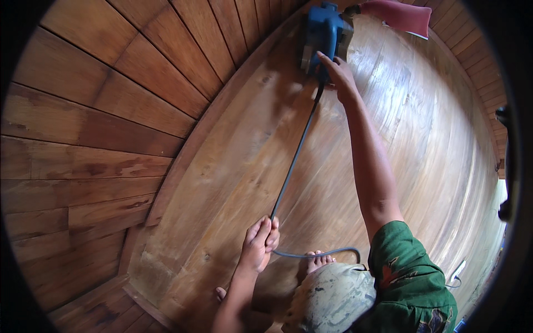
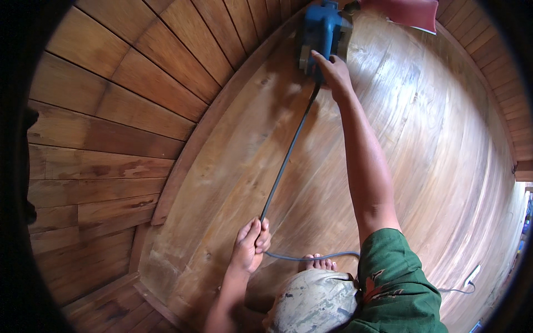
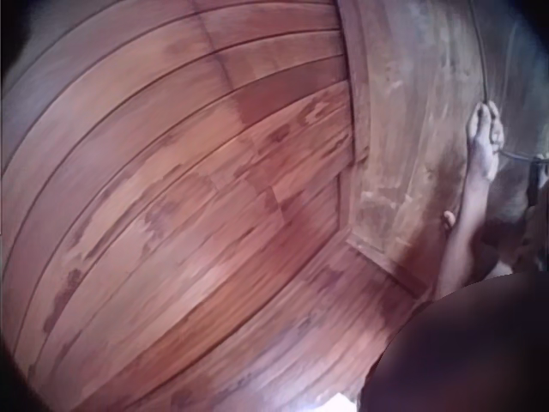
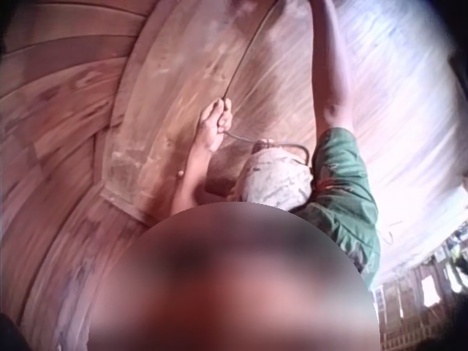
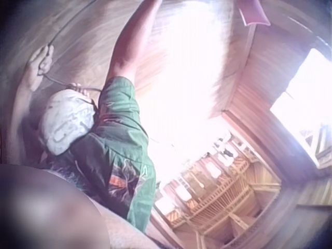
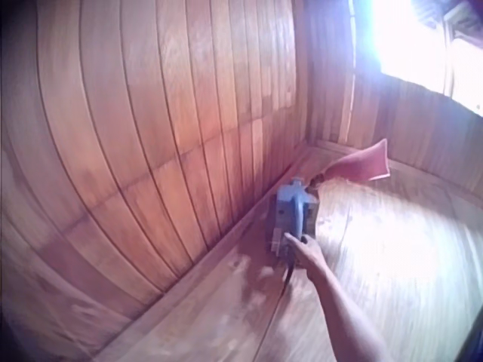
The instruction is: The person uses a handheld electric sander to smooth a wooden floor. They move the sander back and forth across the floorboards, covering different sections of the room.
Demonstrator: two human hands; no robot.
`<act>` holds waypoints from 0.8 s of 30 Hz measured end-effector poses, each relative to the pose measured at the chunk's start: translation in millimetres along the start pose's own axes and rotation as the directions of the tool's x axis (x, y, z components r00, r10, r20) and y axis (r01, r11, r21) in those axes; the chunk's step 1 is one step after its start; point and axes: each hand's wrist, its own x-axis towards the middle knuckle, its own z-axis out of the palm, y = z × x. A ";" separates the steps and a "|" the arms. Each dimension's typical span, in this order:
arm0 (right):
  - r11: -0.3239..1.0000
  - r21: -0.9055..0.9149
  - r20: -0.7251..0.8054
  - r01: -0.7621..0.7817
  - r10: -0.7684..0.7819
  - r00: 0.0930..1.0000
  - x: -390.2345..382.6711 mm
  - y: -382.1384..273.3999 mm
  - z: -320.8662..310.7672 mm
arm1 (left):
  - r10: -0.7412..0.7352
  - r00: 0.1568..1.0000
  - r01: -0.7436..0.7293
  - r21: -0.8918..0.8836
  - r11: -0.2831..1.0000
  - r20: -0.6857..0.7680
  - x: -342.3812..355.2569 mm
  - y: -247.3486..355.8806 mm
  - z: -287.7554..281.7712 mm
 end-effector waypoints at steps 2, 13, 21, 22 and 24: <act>0.993 -0.116 -0.021 0.036 -0.039 0.999 -5.6 -9.9 13.4 | -0.001 1.000 0.002 0.028 1.000 -0.021 -20.7 -0.3 -7.9; 0.904 0.408 0.151 -0.127 0.071 0.986 -48.2 -4.9 66.7 | -0.009 0.990 0.002 -0.044 0.999 -0.143 -92.5 -24.8 -22.2; 0.897 0.438 0.085 -0.064 0.029 0.996 -140.8 16.5 99.2 | 0.069 0.886 -0.102 -0.046 0.994 -0.458 -154.3 -58.6 -92.0; 0.908 0.412 0.093 -0.071 0.036 0.995 -153.9 17.6 104.3 | 0.048 0.870 -0.087 -0.057 0.995 -0.491 -160.1 -64.5 -102.1; 0.907 0.396 0.153 -0.142 0.087 0.984 -182.0 21.1 108.6 | 0.022 0.767 -0.069 -0.049 0.996 -0.641 -165.6 -85.6 -118.7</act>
